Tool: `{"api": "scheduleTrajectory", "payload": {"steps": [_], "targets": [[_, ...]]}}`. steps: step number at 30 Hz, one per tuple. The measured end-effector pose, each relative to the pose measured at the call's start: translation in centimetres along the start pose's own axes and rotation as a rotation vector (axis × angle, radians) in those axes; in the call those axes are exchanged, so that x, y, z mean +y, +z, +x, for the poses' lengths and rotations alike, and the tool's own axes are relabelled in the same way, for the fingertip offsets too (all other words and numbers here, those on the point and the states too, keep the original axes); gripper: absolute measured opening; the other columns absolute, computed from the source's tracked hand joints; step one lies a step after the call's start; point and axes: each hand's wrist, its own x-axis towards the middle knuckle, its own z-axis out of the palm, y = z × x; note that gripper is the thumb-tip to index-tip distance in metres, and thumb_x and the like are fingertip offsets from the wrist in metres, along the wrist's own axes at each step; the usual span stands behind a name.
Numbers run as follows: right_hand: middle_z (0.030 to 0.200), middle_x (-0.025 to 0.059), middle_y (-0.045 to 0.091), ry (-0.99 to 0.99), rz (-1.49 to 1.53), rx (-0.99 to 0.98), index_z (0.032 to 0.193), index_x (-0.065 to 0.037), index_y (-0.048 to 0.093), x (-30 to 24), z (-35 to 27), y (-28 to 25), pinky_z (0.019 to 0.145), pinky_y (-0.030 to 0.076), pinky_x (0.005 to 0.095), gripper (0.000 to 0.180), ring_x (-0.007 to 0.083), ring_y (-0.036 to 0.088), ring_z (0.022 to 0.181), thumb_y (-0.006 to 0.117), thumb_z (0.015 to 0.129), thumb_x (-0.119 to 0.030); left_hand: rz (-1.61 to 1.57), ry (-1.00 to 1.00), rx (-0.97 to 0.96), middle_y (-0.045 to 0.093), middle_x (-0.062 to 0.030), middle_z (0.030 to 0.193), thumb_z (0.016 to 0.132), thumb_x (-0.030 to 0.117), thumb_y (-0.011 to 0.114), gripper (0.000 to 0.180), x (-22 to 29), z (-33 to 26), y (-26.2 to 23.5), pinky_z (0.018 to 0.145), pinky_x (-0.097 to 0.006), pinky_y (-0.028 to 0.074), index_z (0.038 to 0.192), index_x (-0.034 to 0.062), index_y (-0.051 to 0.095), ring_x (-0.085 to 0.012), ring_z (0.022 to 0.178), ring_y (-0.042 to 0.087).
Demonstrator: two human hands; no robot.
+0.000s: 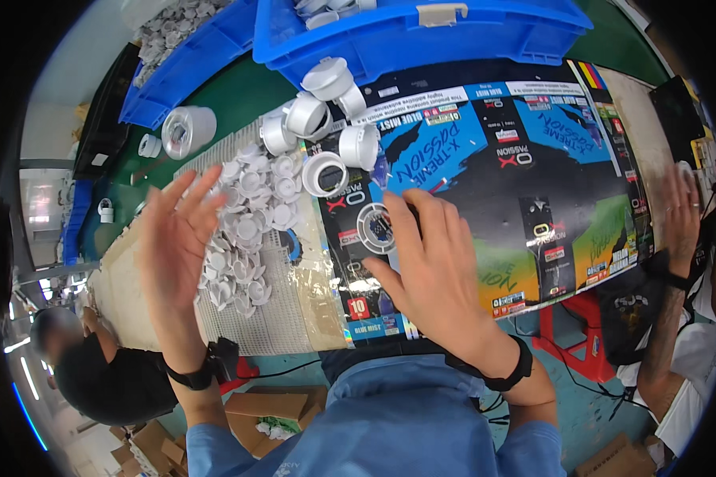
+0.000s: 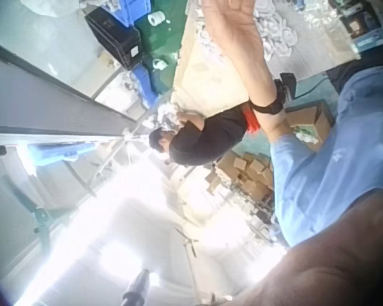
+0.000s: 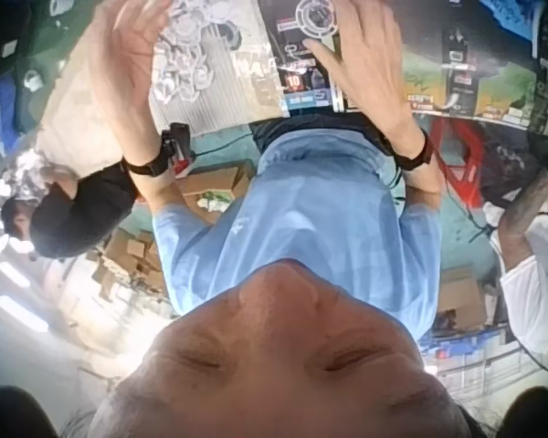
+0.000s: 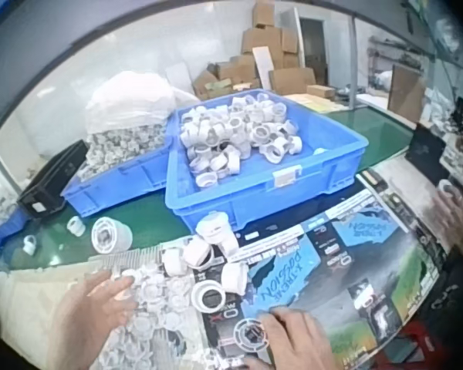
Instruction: Assembling plastic housings and electronic components into small white cylindrical units at a factory workstation.
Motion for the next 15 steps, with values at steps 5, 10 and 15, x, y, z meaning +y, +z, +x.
{"api": "scheduleTrajectory", "payload": {"steps": [5,10,15], "targets": [[0.118,0.0186,0.049,0.048,-0.143,-0.03,0.126,0.006,0.047,0.1,0.1,1.3,0.081,0.041,0.0413,0.072,0.0347,0.049,0.099,0.078,0.066,-0.02,1.098,0.313,0.029,0.061,-0.0136,0.106,0.076,0.002,0.067,0.045,-4.6,-3.5,-0.3,0.069,-0.03,0.047,0.119,-0.0015,0.056,-0.0203,0.081,0.059],[0.11,0.0167,0.051,0.043,-0.156,-0.031,0.121,0.004,0.051,0.0,0.3,2.2,0.078,0.042,0.0402,0.068,0.0328,0.05,0.094,0.079,0.064,-0.02,1.606,0.679,0.126,0.061,-0.0094,0.102,0.07,0.003,0.072,0.044,-6.4,-3.0,-1.4,0.079,-0.036,0.043,0.112,0.0021,0.059,-0.0256,0.092,0.055],[0.105,0.017,0.053,0.047,-0.033,0.023,0.114,0.002,0.053,-0.2,-0.3,2.0,0.076,0.043,0.0408,0.058,0.0329,0.051,0.088,0.075,0.062,-0.013,1.689,0.621,0.062,0.062,-0.0088,0.1,0.068,0.005,0.074,0.034,-6.4,-2.1,-2.1,0.08,-0.037,0.042,0.1,0.0027,0.062,-0.0273,0.089,0.053]]}}
